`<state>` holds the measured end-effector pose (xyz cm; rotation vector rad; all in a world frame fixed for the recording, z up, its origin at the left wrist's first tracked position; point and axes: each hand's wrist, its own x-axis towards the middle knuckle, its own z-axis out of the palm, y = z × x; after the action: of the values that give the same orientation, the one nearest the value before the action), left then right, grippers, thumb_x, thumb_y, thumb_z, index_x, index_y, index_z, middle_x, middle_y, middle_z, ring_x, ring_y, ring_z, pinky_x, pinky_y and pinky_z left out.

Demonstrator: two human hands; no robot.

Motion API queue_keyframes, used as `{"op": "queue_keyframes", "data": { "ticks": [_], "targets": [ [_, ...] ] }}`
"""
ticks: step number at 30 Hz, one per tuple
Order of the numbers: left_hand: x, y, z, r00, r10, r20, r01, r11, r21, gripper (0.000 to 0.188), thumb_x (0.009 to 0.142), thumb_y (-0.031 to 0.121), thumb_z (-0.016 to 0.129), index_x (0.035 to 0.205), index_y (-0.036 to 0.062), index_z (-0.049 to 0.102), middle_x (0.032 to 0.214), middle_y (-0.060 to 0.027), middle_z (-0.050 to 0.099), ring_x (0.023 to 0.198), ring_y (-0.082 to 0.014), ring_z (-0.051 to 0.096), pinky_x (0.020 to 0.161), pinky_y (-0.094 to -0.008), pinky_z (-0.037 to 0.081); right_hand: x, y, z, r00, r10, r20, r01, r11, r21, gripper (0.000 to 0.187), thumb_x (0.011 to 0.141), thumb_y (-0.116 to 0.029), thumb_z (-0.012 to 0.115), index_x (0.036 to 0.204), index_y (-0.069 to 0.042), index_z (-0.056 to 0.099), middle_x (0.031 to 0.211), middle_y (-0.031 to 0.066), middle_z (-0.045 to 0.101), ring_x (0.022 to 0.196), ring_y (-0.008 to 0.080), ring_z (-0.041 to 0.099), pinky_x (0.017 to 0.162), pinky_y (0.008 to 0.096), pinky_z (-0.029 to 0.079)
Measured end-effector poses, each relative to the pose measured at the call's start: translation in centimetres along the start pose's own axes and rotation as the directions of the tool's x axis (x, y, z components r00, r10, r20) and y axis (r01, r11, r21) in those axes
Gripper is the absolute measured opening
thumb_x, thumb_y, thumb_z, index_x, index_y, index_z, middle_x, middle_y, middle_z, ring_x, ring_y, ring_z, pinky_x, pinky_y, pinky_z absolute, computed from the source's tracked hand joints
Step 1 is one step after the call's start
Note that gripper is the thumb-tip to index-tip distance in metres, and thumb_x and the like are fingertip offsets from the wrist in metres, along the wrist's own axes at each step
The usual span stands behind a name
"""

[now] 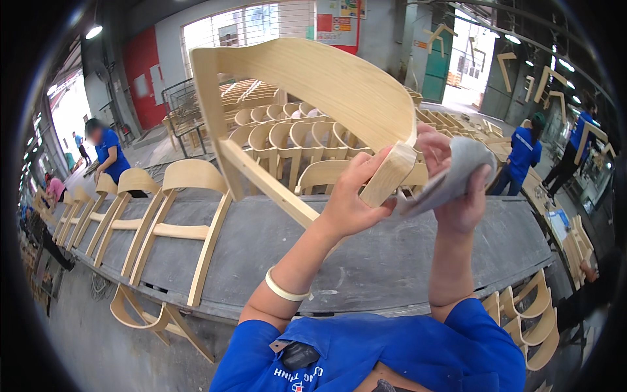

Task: The person sands a wooden chair frame using a sanding block, moving it over the seat, backrest, and legs. The chair is repeatedly repositioned to access different surfaces. The person continues sanding multiple chairs in sequence.

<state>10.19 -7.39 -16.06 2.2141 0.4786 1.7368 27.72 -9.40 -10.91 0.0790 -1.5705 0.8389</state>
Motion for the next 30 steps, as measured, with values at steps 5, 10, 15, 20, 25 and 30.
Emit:
{"op": "queue_keyframes", "data": {
  "ticks": [5, 10, 15, 20, 25, 30],
  "targets": [
    [0.4, -0.4, 1.8, 0.999, -0.026, -0.020, 0.028, 0.993, 0.117, 0.079, 0.063, 0.010, 0.074, 0.138, 0.0040, 0.048, 0.091, -0.0121, 0.050, 0.083, -0.0253, 0.055, 0.077, -0.0331, 0.048, -0.4, 0.3, -0.2, 0.983, 0.048, -0.178, -0.028, 0.993, 0.114, 0.060, 0.098, -0.057, 0.030, 0.104, -0.007, 0.062, 0.129, 0.0251, 0.052, 0.138, 0.0382, 0.028, 0.115, 0.0499, 0.016],
    [0.4, -0.2, 2.9, 0.992, 0.047, -0.113, -0.026, 0.984, 0.178, 0.083, 0.061, 0.009, 0.075, 0.139, 0.0051, 0.048, 0.090, -0.0122, 0.049, 0.078, -0.0255, 0.054, 0.071, -0.0342, 0.050, -0.7, -1.2, -3.6, 0.994, 0.006, -0.106, 0.056, 0.818, 0.573, 0.039, 0.097, -0.040, 0.048, 0.078, -0.013, 0.069, 0.119, 0.0127, 0.063, 0.129, 0.0385, 0.043, 0.116, 0.0577, 0.013],
    [0.6, -0.7, 3.3, 0.990, 0.058, -0.128, -0.032, 0.980, 0.197, 0.083, 0.060, 0.008, 0.074, 0.139, 0.0056, 0.048, 0.091, -0.0126, 0.049, 0.078, -0.0261, 0.055, 0.070, -0.0350, 0.050, -2.2, -3.1, -5.6, 0.785, -0.200, -0.586, 0.207, 0.977, -0.055, 0.049, 0.102, -0.037, 0.041, 0.134, 0.001, 0.042, 0.131, 0.0169, 0.051, 0.119, 0.0307, 0.053, 0.104, 0.0452, 0.040],
    [0.6, -2.4, 3.9, 0.988, 0.090, -0.124, -0.049, 0.953, 0.299, 0.092, 0.058, 0.010, 0.076, 0.143, 0.0067, 0.040, 0.094, -0.0150, 0.049, 0.082, -0.0312, 0.055, 0.071, -0.0379, 0.050, -3.0, -0.4, -2.8, 0.897, -0.387, -0.215, 0.101, 0.653, -0.751, 0.041, 0.102, -0.025, 0.046, 0.129, 0.007, 0.049, 0.127, 0.0138, 0.056, 0.119, 0.0219, 0.052, 0.103, 0.0364, 0.038],
    [1.0, -1.5, 4.9, 0.999, -0.028, -0.027, 0.033, 0.978, 0.206, 0.097, 0.060, 0.021, 0.078, 0.146, 0.0083, 0.035, 0.112, -0.0208, 0.045, 0.095, -0.0374, 0.052, 0.078, -0.0435, 0.048, -1.9, 2.5, -1.5, 0.952, -0.183, -0.245, -0.121, 0.509, -0.852, 0.051, 0.098, -0.039, 0.052, 0.121, 0.007, 0.055, 0.119, 0.0160, 0.059, 0.112, 0.0278, 0.057, 0.097, 0.0382, 0.043],
    [0.0, -1.0, 0.1, 0.980, 0.183, 0.076, -0.196, 0.837, 0.511, 0.090, 0.059, 0.030, 0.081, 0.139, 0.0098, 0.045, 0.119, -0.0181, 0.046, 0.109, -0.0345, 0.048, 0.090, -0.0436, 0.044, -2.9, 2.0, -5.2, 0.940, -0.255, -0.226, -0.082, 0.475, -0.876, 0.042, 0.098, -0.029, 0.053, 0.122, 0.005, 0.054, 0.121, 0.0149, 0.059, 0.111, 0.0243, 0.057, 0.098, 0.0365, 0.043]
  ]
}}
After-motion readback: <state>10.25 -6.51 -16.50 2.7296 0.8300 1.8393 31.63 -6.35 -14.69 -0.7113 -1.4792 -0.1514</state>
